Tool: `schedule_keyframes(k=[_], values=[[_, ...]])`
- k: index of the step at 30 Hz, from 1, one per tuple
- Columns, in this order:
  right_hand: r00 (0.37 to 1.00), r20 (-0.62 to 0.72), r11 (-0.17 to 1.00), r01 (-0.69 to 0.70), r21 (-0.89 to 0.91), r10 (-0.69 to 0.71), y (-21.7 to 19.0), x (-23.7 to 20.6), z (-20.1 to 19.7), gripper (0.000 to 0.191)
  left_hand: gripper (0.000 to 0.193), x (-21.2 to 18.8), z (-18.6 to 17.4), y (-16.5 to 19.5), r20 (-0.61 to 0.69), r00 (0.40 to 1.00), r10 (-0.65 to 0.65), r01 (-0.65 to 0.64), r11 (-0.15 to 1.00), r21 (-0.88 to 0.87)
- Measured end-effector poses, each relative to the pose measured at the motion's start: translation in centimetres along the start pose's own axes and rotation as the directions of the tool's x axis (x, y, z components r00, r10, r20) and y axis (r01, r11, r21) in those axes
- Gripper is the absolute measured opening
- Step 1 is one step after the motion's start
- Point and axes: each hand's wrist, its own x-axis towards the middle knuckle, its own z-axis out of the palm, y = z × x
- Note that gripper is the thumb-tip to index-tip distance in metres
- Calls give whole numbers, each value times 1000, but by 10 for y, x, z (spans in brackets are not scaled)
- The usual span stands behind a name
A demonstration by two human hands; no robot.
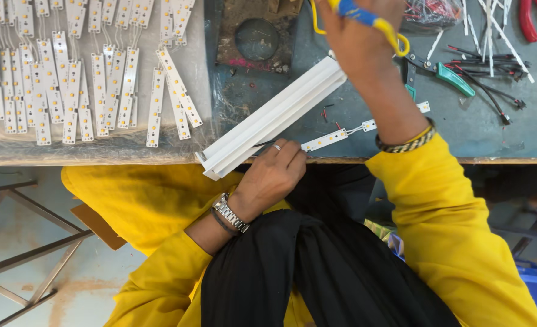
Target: The person solders wires to LED strips, places them into a white housing, and secures the assembly. They repeat this process for multiple LED modules, using a soldering iron and handling small wires and LED strips.
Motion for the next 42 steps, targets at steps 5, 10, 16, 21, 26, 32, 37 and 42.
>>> schedule_keyframes(k=[5, 10, 16, 21, 26, 32, 37, 42], values=[[980, -179, 960, -31, 279, 84, 33, -6, -10, 30, 10, 2, -1, -3, 16, 1000, -21, 21, 1000, -8], [897, -121, 291, -9, 957, 425, 53, -8, -37, 19, 11, 6, 1, -7, 17, 1000, -15, 15, 1000, 4], [740, 122, -74, -97, 993, 662, 89, -46, -61, 25, 10, 7, 2, -10, 11, 1000, -8, 8, 1000, -6], [713, 417, -530, -76, 845, 563, 113, -59, -85, 31, 10, 9, 1, -9, 25, 999, -29, 30, 999, -38], [773, 466, -552, -183, 813, 430, 98, -87, -134, 34, 12, 7, 0, -9, 0, 1000, -6, 6, 1000, -16], [773, 426, -306, -310, 900, 470, 68, -121, -171, 27, 12, 6, 3, -9, -7, 1000, -21, 21, 1000, -15], [774, 372, -179, -328, 928, 513, 49, -135, -176, 30, 13, 12, 3, -7, 49, 997, -60, 59, 998, 10], [838, 296, -15, -326, 945, 459, 45, -137, -168, 27, 11, 17, 3, -3, 87, 993, -80, 76, 996, 48]])
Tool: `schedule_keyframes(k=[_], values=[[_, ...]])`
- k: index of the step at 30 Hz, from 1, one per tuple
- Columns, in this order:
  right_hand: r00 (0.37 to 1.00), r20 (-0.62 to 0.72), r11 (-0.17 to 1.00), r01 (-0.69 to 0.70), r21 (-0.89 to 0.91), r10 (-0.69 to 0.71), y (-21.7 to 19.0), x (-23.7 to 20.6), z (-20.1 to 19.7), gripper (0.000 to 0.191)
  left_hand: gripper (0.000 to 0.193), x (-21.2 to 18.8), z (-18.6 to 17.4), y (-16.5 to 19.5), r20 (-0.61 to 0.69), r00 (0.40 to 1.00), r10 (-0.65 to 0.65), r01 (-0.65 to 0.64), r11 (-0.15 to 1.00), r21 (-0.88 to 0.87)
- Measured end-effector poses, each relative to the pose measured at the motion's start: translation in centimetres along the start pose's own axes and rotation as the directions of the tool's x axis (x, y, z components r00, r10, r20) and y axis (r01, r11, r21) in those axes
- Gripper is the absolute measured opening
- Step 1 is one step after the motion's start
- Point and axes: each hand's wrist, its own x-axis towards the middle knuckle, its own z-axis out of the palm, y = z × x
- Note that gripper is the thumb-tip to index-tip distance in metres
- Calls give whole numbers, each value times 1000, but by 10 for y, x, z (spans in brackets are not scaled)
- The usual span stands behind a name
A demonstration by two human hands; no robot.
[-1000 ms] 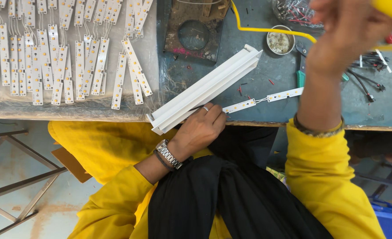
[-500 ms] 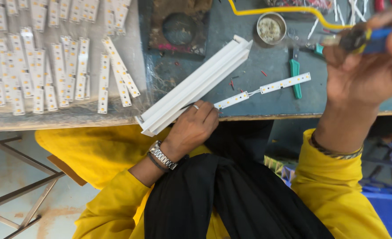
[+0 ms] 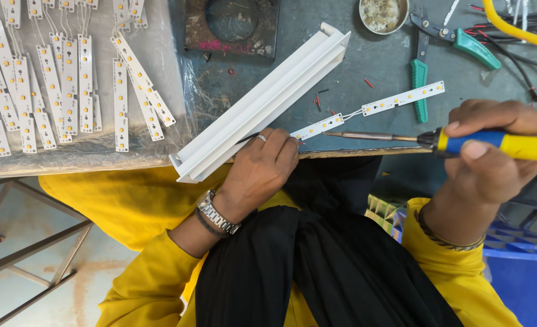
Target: The person solders wires to LED strips, places them into a white housing, and secures the assembly. They repeat this process for multiple LED modules, using a soldering iron and handling small wires and LED strips.
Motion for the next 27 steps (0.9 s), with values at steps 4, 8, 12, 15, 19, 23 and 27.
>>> schedule_keyframes(k=[4, 8, 12, 15, 19, 23, 27], values=[[993, 64, 991, 108, -78, -103, 5, -1, 7, 22, 11, 3, 1, 1, 6, 1000, -8, 7, 1000, 13], [998, 62, 990, 13, -141, -4, 3, -3, 11, 23, 15, 4, 0, 1, 43, 999, 1, -2, 1000, 29], [994, 110, 981, 37, -190, -16, 2, -3, 16, 24, 23, 6, -2, 1, 62, 998, 10, -13, 999, 48], [995, 98, 979, -3, -203, 23, 3, -3, 22, 26, 23, 7, -2, 2, 69, 998, 9, -13, 998, 61], [996, 77, 973, -36, -226, 54, 3, -6, 31, 27, 23, 7, -2, 2, 82, 997, 10, -14, 999, 53], [993, 78, 969, -73, -237, 93, 2, -7, 35, 28, 24, 7, -2, 2, 86, 996, 13, -17, 998, 56], [991, 95, 967, -64, -245, 89, 3, -6, 38, 26, 27, 8, -2, 2, 91, 996, 16, -22, 998, 59]])
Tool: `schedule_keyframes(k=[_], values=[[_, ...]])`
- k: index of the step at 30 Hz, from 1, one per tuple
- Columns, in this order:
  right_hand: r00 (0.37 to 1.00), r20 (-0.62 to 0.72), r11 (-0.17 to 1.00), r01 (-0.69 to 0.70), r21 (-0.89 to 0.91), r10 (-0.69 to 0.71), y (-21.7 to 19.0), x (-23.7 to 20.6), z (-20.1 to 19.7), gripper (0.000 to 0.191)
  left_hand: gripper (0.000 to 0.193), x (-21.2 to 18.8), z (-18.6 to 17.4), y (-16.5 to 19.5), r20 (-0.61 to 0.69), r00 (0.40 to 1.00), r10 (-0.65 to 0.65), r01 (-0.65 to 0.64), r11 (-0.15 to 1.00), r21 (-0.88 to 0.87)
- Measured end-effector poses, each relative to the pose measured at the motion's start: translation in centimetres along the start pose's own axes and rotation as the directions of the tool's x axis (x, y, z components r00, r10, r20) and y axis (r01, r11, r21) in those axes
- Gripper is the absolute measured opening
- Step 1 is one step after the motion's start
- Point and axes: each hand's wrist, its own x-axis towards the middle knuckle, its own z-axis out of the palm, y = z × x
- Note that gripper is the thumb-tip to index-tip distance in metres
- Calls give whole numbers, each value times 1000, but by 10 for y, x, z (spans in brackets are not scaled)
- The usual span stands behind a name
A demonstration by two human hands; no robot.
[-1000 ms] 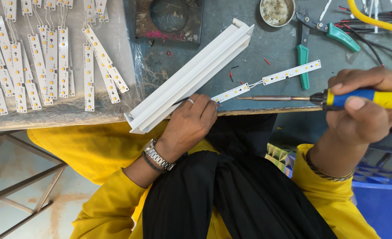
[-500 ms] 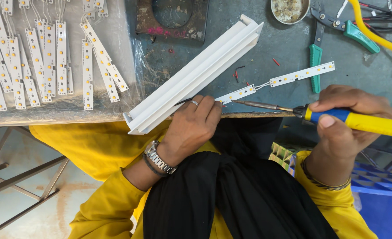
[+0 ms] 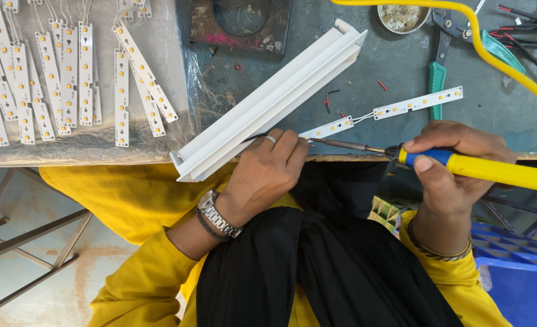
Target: The person solders wires to LED strips, places them into a white housing, and secures the assembly. They repeat this process for multiple LED modules, using a soldering iron and handling small wires and LED strips.
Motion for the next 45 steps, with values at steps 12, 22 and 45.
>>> schedule_keyframes(k=[12, 22, 45], values=[[998, 46, 999, 35, -31, -33, 2, 3, -1, 29, 26, 2, -3, 1, 25, 1000, -6, 6, 1000, -2], [990, 121, 995, 77, -71, -68, -9, 13, -3, 22, 21, 9, -9, 4, 28, 1000, -8, 8, 1000, 5], [991, 116, 988, 86, -124, -72, -20, 16, -5, 20, 20, 12, -12, 5, 75, 997, 3, -4, 1000, 12]])
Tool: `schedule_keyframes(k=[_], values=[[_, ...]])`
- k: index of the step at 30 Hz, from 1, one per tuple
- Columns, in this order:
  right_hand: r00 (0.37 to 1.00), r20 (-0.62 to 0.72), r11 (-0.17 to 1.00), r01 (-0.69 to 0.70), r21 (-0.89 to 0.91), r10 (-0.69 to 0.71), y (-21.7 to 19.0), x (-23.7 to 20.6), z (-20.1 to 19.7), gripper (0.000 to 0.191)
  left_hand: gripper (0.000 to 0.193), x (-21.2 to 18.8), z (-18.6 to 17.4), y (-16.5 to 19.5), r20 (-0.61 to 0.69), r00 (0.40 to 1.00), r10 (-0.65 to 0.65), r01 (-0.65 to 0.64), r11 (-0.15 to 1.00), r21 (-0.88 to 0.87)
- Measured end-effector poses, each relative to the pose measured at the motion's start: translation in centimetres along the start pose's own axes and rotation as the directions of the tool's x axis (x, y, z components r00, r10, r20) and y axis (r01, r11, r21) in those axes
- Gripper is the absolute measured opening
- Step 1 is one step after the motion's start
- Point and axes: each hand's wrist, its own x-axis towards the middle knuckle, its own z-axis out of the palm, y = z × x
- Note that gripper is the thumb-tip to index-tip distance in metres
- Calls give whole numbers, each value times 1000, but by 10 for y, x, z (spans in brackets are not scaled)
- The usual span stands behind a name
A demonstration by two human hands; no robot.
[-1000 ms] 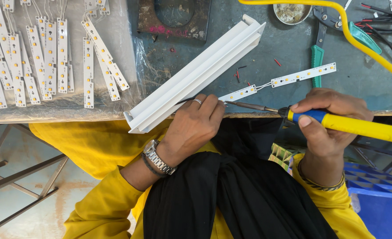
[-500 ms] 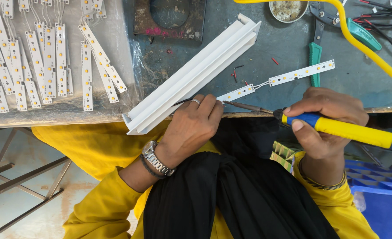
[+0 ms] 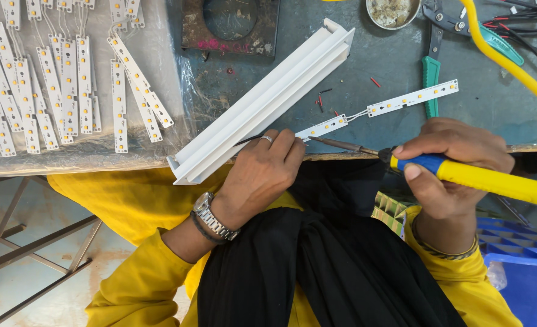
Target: The person solders wires to LED strips, places them into a white housing, and secures the assembly. They repeat this process for multiple LED modules, using a soldering iron and handling small wires and LED strips.
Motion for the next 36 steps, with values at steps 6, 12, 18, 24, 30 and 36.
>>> schedule_keyframes(k=[6, 12, 18, 24, 30, 36], values=[[1000, 8, 1000, 7, -2, -7, 0, 0, 5, 19, 20, 0, 0, -1, 6, 1000, 16, -16, 1000, 3], [1000, 19, 1000, 7, 2, -8, 1, 3, 5, 18, 23, -1, 0, -2, 1, 1000, 19, -19, 1000, 3], [998, 43, 999, 35, -6, -35, 0, 8, 6, 16, 22, -1, 0, -2, 9, 1000, 13, -13, 1000, -4], [999, 35, 1000, 30, -2, -30, -1, 8, 6, 16, 21, -1, 0, -2, 3, 1000, 0, 0, 1000, -14], [1000, 13, 1000, 16, -3, -16, -1, 7, -1, 18, 21, 1, -1, -1, 27, 1000, 1, -1, 1000, 5], [999, 22, 1000, 23, -14, -23, 5, 0, -5, 18, 21, 2, -2, -1, 21, 1000, 2, -2, 1000, -5]])
